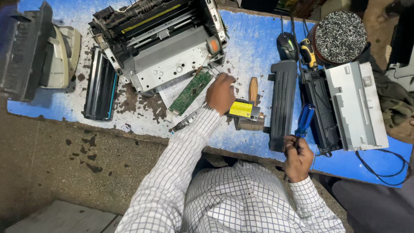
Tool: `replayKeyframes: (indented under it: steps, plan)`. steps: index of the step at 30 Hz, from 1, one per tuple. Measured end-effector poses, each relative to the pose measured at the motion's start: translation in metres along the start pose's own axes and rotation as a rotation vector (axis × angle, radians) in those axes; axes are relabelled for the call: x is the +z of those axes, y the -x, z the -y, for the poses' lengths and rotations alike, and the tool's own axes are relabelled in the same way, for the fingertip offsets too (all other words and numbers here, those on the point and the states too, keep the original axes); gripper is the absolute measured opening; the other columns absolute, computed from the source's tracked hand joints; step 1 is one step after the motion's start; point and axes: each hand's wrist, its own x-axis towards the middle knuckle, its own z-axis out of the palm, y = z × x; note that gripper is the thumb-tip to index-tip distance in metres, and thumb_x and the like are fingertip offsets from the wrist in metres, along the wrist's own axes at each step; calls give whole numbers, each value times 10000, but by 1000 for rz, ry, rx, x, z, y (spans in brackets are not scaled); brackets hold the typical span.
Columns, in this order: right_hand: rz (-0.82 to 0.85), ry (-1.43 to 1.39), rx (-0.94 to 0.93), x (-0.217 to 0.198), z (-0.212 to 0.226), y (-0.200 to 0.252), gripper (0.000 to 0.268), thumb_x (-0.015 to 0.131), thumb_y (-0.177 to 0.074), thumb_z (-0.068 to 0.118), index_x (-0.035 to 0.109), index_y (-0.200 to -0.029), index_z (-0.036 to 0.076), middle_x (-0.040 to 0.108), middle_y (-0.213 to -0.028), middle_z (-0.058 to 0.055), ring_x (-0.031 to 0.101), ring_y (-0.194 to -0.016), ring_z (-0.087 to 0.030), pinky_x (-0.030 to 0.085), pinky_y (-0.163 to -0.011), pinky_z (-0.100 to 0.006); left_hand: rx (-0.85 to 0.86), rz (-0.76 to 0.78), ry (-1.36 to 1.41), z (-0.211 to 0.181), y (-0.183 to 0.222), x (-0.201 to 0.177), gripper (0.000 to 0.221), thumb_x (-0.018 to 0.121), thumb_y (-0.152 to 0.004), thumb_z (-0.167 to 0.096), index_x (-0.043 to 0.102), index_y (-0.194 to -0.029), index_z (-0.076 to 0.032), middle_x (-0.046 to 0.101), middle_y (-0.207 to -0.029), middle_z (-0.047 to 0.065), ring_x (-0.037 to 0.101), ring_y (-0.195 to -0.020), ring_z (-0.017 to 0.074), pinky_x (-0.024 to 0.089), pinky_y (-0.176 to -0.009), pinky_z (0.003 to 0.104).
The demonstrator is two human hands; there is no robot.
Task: The person cleans a small gear-like component from a disassembled printer. They spray it with a liquid from a bottle and scrub it with a toothbrush. The person then wipes the component with a cloth.
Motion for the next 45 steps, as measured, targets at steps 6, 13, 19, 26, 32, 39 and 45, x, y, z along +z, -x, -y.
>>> replayKeyframes:
  steps: [6, 13, 19, 26, 32, 39, 45]
  plan:
    - [-33, -175, -134, 6, 17, -16, 271, 482, -1110, 132, 634, -1062, -87, 609, -794, -75, 552, -730, -128, 450, -733, -274, 8, -36, -97, 45, 126, -63, 315, 741, -852, -145, 695, -1141, -28, 690, -1174, 154, 643, -1122, 322, 516, -993, 451]
    - [285, -179, -19, 48, 64, -47, 477, 423, -1150, 380, 596, -1146, -65, 725, -1002, -208, 690, -844, -231, 568, -754, -326, 13, 92, -341, 66, 143, -40, 768, 839, -766, -271, 506, -1429, -73, 490, -1420, 234, 459, -1281, 425, 366, -1044, 580]
    - [276, -315, -149, 69, 108, -26, 285, 536, -1132, 272, 509, -1185, -6, 697, -1113, -226, 733, -1073, -310, 633, -917, -454, -187, 98, 247, 67, 141, -70, 699, 747, -844, -204, 449, -1467, -94, 563, -1352, 206, 569, -1165, 364, 508, -978, 512]
    - [211, -380, -503, 88, 150, 26, 213, 614, -1133, 186, 497, -1231, 36, 727, -1076, -209, 758, -1030, -306, 658, -922, -454, -450, 325, 1786, 33, 141, -127, 599, 291, -1116, -386, 298, -1609, -46, 606, -1380, 263, 686, -1131, 351, 628, -896, 445]
    - [146, -327, -821, 115, 166, 43, 101, 592, -993, 2, 538, -1078, -7, 739, -954, -238, 792, -923, -315, 628, -705, -305, -370, 384, 1764, 14, 141, -138, 584, 298, -1115, -323, 245, -1628, -48, 590, -1417, 218, 675, -1203, 330, 606, -960, 434]
    - [432, -148, -785, 131, 155, 41, 127, 529, -913, -70, 576, -1024, -29, 707, -860, -168, 774, -942, -360, 646, -766, -419, -367, 414, 1815, 21, 150, -131, 589, 414, -1082, -252, 258, -1626, -88, 626, -1387, 149, 690, -1182, 278, 608, -958, 391]
    - [11, -373, -765, 102, 148, 9, 153, 618, -1117, 185, 592, -1152, 38, 698, -880, -122, 730, -745, -203, 621, -652, -352, -370, 286, 1637, 40, 153, -138, 607, 580, -1010, -210, 345, -1558, -99, 669, -1136, 101, 711, -1013, 222, 635, -808, 370]
